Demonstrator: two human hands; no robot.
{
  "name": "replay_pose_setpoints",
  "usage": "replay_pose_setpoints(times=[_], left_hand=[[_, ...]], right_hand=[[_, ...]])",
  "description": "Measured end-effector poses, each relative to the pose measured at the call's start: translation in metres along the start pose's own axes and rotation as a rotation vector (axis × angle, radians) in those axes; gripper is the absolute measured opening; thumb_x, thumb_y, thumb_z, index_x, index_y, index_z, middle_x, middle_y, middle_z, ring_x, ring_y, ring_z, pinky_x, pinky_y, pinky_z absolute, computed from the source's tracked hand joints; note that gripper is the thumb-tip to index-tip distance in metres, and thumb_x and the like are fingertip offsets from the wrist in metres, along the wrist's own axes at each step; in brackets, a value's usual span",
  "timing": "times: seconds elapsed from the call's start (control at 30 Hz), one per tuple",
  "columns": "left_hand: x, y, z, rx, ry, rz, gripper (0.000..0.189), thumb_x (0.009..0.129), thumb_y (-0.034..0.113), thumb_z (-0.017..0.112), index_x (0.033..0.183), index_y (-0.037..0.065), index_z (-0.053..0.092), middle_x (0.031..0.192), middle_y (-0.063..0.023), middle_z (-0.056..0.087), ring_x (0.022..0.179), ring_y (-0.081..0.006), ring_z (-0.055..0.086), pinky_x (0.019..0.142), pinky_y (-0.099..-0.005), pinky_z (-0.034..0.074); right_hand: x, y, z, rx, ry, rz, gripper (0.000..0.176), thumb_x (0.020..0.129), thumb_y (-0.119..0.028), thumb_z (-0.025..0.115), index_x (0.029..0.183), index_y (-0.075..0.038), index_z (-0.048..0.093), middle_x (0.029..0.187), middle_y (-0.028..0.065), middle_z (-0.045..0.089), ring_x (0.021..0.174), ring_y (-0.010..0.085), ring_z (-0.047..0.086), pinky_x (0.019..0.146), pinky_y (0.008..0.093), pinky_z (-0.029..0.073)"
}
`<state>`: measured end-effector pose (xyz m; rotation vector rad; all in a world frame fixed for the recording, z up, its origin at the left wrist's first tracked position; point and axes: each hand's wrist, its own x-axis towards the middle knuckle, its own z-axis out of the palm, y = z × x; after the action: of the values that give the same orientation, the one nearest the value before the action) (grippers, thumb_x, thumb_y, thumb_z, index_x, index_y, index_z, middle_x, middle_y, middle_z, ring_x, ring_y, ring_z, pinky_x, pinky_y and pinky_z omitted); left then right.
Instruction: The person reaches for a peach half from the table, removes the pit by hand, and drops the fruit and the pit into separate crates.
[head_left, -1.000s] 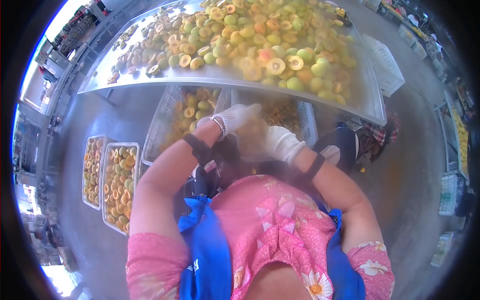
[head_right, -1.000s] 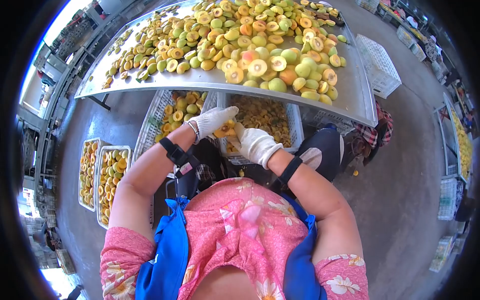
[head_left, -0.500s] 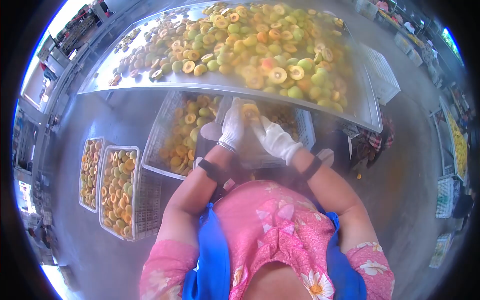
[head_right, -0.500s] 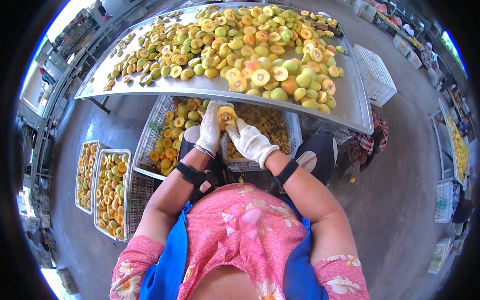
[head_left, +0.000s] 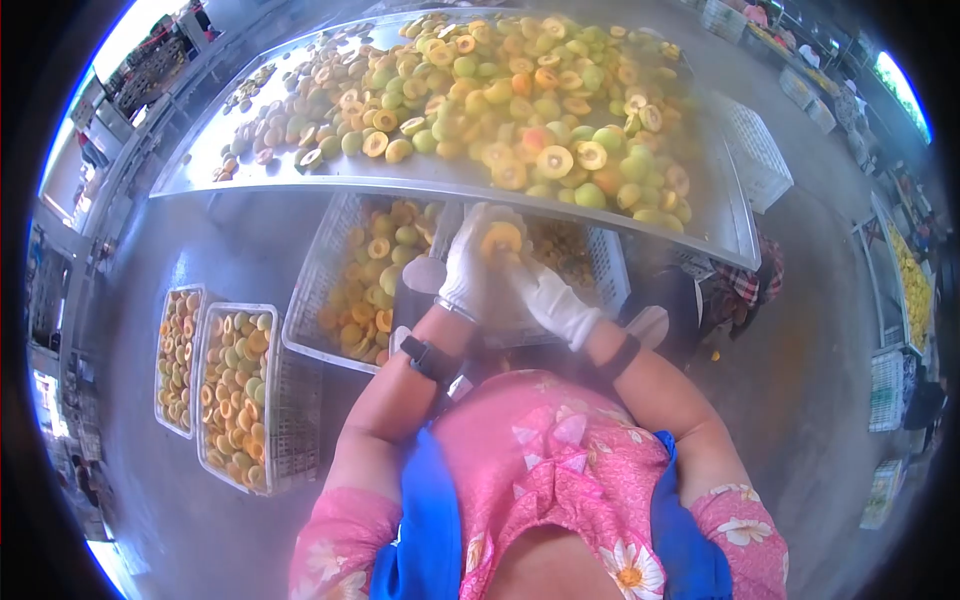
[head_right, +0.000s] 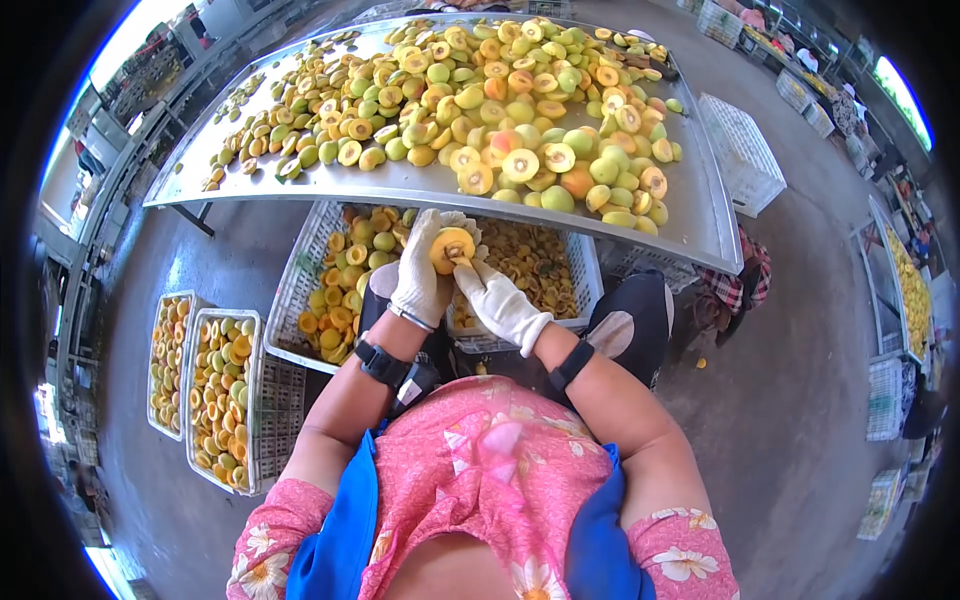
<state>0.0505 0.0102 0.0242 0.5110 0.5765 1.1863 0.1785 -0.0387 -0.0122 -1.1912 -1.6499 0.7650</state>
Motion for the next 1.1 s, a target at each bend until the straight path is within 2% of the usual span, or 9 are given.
replay_pose_setpoints(times=[0.13, 0.27, 0.3, 0.4, 0.47, 0.73, 0.87, 0.93, 1.1], left_hand=[[0.004, 0.000, 0.010, -0.035, 0.034, -0.022, 0.027, 0.098, 0.033, 0.057, 0.098, 0.007, 0.062, 0.090, -0.0087, 0.068, 0.078, -0.0227, 0.067, 0.069, -0.0358, 0.058], [0.008, -0.014, 0.008, 0.329, 0.121, 0.223, 0.026, 0.099, 0.030, 0.055, 0.098, 0.005, 0.062, 0.084, -0.0085, 0.068, 0.072, -0.0218, 0.067, 0.065, -0.0334, 0.057], [0.008, -0.017, 0.005, 0.633, 0.160, 0.399, 0.027, 0.100, 0.029, 0.054, 0.096, 0.004, 0.063, 0.082, -0.0086, 0.067, 0.069, -0.0218, 0.066, 0.064, -0.0332, 0.057], [-0.001, -0.006, 0.010, 0.551, 0.073, 0.258, 0.036, 0.101, 0.033, 0.051, 0.095, 0.001, 0.068, 0.088, -0.0102, 0.070, 0.072, -0.0179, 0.063, 0.067, -0.0306, 0.051], [0.000, -0.001, 0.009, 0.344, 0.004, 0.094, 0.039, 0.101, 0.034, 0.049, 0.092, 0.001, 0.068, 0.086, -0.0101, 0.069, 0.071, -0.0175, 0.063, 0.067, -0.0294, 0.051], [0.003, 0.010, -0.002, 0.843, -0.349, 0.127, 0.040, 0.099, 0.032, 0.051, 0.088, -0.002, 0.068, 0.083, -0.0111, 0.070, 0.075, -0.0181, 0.065, 0.072, -0.0287, 0.052], [-0.001, 0.006, 0.006, 0.236, -0.213, -0.096, 0.035, 0.099, 0.032, 0.049, 0.085, 0.002, 0.060, 0.081, -0.0154, 0.066, 0.068, -0.0265, 0.064, 0.062, -0.0376, 0.056], [0.001, 0.002, 0.001, 0.009, -0.165, -0.194, 0.037, 0.098, 0.036, 0.052, 0.087, 0.001, 0.060, 0.085, -0.0151, 0.064, 0.081, -0.0287, 0.063, 0.074, -0.0405, 0.053], [0.000, -0.002, 0.008, -0.044, 0.056, -0.146, 0.034, 0.097, 0.039, 0.056, 0.096, 0.006, 0.060, 0.092, -0.0116, 0.065, 0.084, -0.0282, 0.063, 0.076, -0.0420, 0.053]], right_hand=[[0.005, -0.023, -0.023, 0.410, -0.245, 0.393, 0.042, 0.104, -0.047, 0.043, 0.110, -0.010, 0.063, 0.072, -0.0018, 0.055, 0.060, 0.0073, 0.050, 0.054, 0.0236, 0.041], [0.004, 0.002, -0.022, 0.556, -0.475, 0.536, 0.043, 0.104, -0.049, 0.041, 0.107, -0.011, 0.059, 0.067, -0.0023, 0.052, 0.049, 0.0082, 0.041, 0.044, 0.0250, 0.035], [0.004, 0.001, -0.007, 0.363, -0.283, 0.273, 0.041, 0.103, -0.050, 0.042, 0.104, -0.011, 0.058, 0.065, -0.0031, 0.049, 0.046, 0.0082, 0.039, 0.041, 0.0254, 0.032], [-0.004, -0.032, -0.020, 0.370, -0.219, 0.292, 0.038, 0.102, -0.051, 0.045, 0.094, -0.015, 0.056, 0.059, -0.0061, 0.042, 0.040, 0.0067, 0.033, 0.036, 0.0246, 0.025], [-0.006, -0.041, -0.034, 0.892, -0.474, 0.878, 0.035, 0.101, -0.051, 0.046, 0.093, -0.018, 0.056, 0.058, -0.0083, 0.039, 0.040, 0.0054, 0.029, 0.036, 0.0234, 0.021], [-0.005, -0.030, -0.040, 1.052, -0.642, 0.965, 0.029, 0.102, -0.047, 0.046, 0.099, -0.020, 0.057, 0.058, -0.0098, 0.037, 0.038, 0.0040, 0.031, 0.033, 0.0205, 0.023], [-0.010, -0.021, -0.031, 1.382, -0.696, 0.922, 0.041, 0.101, -0.053, 0.043, 0.100, -0.013, 0.053, 0.061, -0.0083, 0.036, 0.037, 0.0014, 0.026, 0.034, 0.0186, 0.019], [-0.008, -0.016, -0.027, 1.471, -0.698, 0.915, 0.041, 0.103, -0.051, 0.041, 0.101, -0.012, 0.053, 0.061, -0.0077, 0.035, 0.037, 0.0014, 0.026, 0.033, 0.0190, 0.019], [-0.007, -0.002, -0.020, 1.761, -0.854, 0.873, 0.042, 0.104, -0.052, 0.033, 0.103, -0.015, 0.052, 0.057, -0.0091, 0.029, 0.033, 0.0004, 0.019, 0.029, 0.0195, 0.017]])
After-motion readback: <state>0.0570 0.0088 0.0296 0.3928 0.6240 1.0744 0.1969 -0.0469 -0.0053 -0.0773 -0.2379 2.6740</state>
